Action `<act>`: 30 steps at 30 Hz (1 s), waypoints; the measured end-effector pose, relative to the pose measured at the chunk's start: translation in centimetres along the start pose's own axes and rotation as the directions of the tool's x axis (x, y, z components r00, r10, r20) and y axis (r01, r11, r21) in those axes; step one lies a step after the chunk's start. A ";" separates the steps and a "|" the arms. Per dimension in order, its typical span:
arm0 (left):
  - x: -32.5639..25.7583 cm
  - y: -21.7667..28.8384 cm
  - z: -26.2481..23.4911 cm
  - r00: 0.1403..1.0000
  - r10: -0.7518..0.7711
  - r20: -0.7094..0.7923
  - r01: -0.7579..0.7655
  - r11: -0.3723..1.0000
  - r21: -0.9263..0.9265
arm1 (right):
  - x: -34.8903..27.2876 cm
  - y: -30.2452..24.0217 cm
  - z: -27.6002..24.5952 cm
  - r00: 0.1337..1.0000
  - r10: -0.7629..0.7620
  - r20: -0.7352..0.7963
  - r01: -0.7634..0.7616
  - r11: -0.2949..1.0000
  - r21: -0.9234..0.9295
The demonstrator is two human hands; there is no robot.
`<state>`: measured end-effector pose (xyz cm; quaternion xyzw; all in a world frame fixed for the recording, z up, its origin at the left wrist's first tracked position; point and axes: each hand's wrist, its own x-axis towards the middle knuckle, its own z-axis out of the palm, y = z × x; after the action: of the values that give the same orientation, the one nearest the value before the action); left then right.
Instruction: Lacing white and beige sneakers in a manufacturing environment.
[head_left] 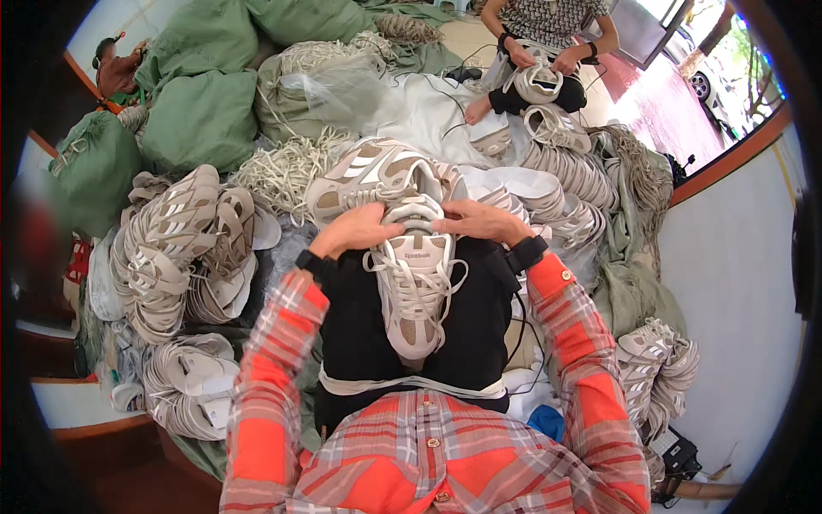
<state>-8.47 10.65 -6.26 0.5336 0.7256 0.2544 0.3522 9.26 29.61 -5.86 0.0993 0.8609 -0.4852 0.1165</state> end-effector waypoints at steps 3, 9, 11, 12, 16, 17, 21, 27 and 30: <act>0.1 0.4 -0.1 1.000 -0.026 -0.011 0.026 0.999 -0.047 | -0.8 -1.3 0.3 0.999 -0.046 0.020 0.043 0.991 0.130; -1.4 2.1 -0.7 0.996 -0.086 0.014 0.087 0.986 -0.144 | -0.9 0.5 1.1 0.993 -0.121 -0.004 0.106 0.853 0.511; -2.1 3.4 -1.8 0.956 -0.281 0.090 0.295 0.921 -0.254 | -1.1 0.8 0.9 0.994 -0.096 0.043 0.042 0.741 0.671; -2.1 4.0 -1.7 0.969 -0.235 0.070 0.245 0.937 -0.248 | -1.1 0.8 1.0 0.988 -0.152 0.037 0.078 0.685 0.725; -3.2 5.1 -1.8 0.912 -0.387 0.134 0.409 0.851 -0.329 | -1.8 0.7 1.8 0.995 -0.103 0.007 0.054 0.580 0.813; -3.5 5.1 -1.9 0.909 -0.391 0.143 0.416 0.850 -0.324 | -1.5 1.7 1.2 0.992 -0.109 0.057 0.005 0.503 0.864; -3.3 5.4 -2.0 0.809 -0.422 0.409 0.588 0.551 -0.592 | -2.3 1.1 1.1 0.995 -0.091 -0.038 0.077 0.476 0.876; 2.6 9.4 0.9 0.947 -0.235 0.217 0.177 -0.183 -0.967 | -8.0 -6.1 -5.5 0.843 0.114 -0.526 0.203 0.838 0.507; 2.6 11.3 3.5 0.959 -0.143 0.244 0.264 0.141 -0.954 | -8.6 -11.2 -2.9 0.925 -0.226 -0.304 0.093 0.914 -0.395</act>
<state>0.53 16.48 -0.60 0.0905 0.4392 0.5844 0.6763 13.96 25.93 7.28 0.0867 0.9495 -0.2956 -0.0593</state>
